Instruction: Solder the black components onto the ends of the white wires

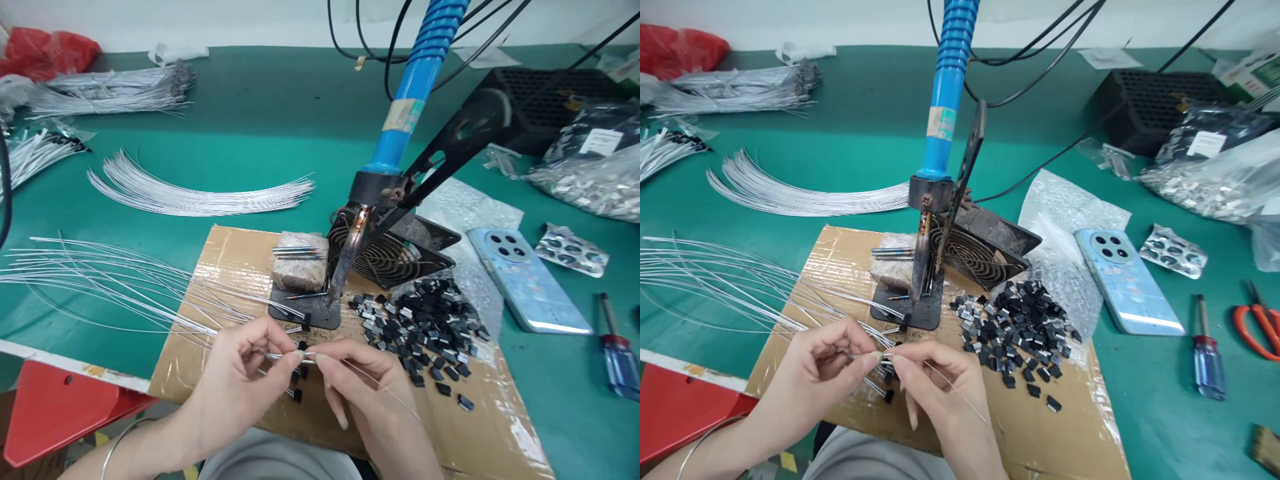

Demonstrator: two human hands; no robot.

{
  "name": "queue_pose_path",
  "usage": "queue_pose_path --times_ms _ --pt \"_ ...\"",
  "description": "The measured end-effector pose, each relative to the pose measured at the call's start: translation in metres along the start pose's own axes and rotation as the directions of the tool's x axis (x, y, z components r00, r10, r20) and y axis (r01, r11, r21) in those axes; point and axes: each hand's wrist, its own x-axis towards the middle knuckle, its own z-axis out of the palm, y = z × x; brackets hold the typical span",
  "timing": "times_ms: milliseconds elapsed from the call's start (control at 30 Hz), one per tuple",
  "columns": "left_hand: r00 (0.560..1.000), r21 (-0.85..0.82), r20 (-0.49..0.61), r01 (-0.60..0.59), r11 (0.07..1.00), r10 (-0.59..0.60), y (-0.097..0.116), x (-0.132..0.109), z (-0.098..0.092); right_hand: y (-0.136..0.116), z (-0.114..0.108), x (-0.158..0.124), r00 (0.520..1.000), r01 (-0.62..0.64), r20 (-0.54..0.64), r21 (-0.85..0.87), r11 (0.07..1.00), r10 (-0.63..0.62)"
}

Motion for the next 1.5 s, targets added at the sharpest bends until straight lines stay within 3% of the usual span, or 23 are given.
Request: queue_pose_path --times_ms 133,733,900,1033,1167,1267,1500 --pt "0.998 0.048 -0.036 -0.045 0.998 0.047 0.001 -0.001 0.003 0.008 -0.005 0.003 0.997 0.010 0.074 0.058 0.998 -0.015" --pt "0.990 0.220 -0.024 -0.127 0.967 0.135 0.003 -0.002 0.002 0.001 -0.009 0.004 0.994 -0.032 0.106 0.024 0.999 0.029" --pt "0.988 0.242 -0.079 -0.111 0.964 0.134 -0.001 -0.004 0.007 0.004 -0.002 0.006 0.998 -0.033 0.051 0.162 0.986 0.025" --pt "0.990 0.168 -0.106 -0.078 0.983 0.097 -0.001 -0.001 0.008 0.009 0.000 0.006 1.000 -0.008 -0.018 0.200 0.980 0.011" --pt "0.996 0.036 -0.085 -0.017 0.999 0.020 0.001 0.004 0.001 0.008 -0.005 0.005 0.997 0.047 -0.058 0.131 0.990 -0.040" --pt "0.999 -0.031 -0.012 0.031 0.999 -0.031 0.001 0.005 -0.003 0.001 -0.005 0.002 0.993 0.117 -0.028 -0.017 0.993 -0.118" --pt "0.994 -0.093 0.088 0.080 0.992 -0.071 0.001 0.003 -0.005 -0.016 0.001 -0.002 0.970 0.228 0.001 -0.336 0.914 -0.242"
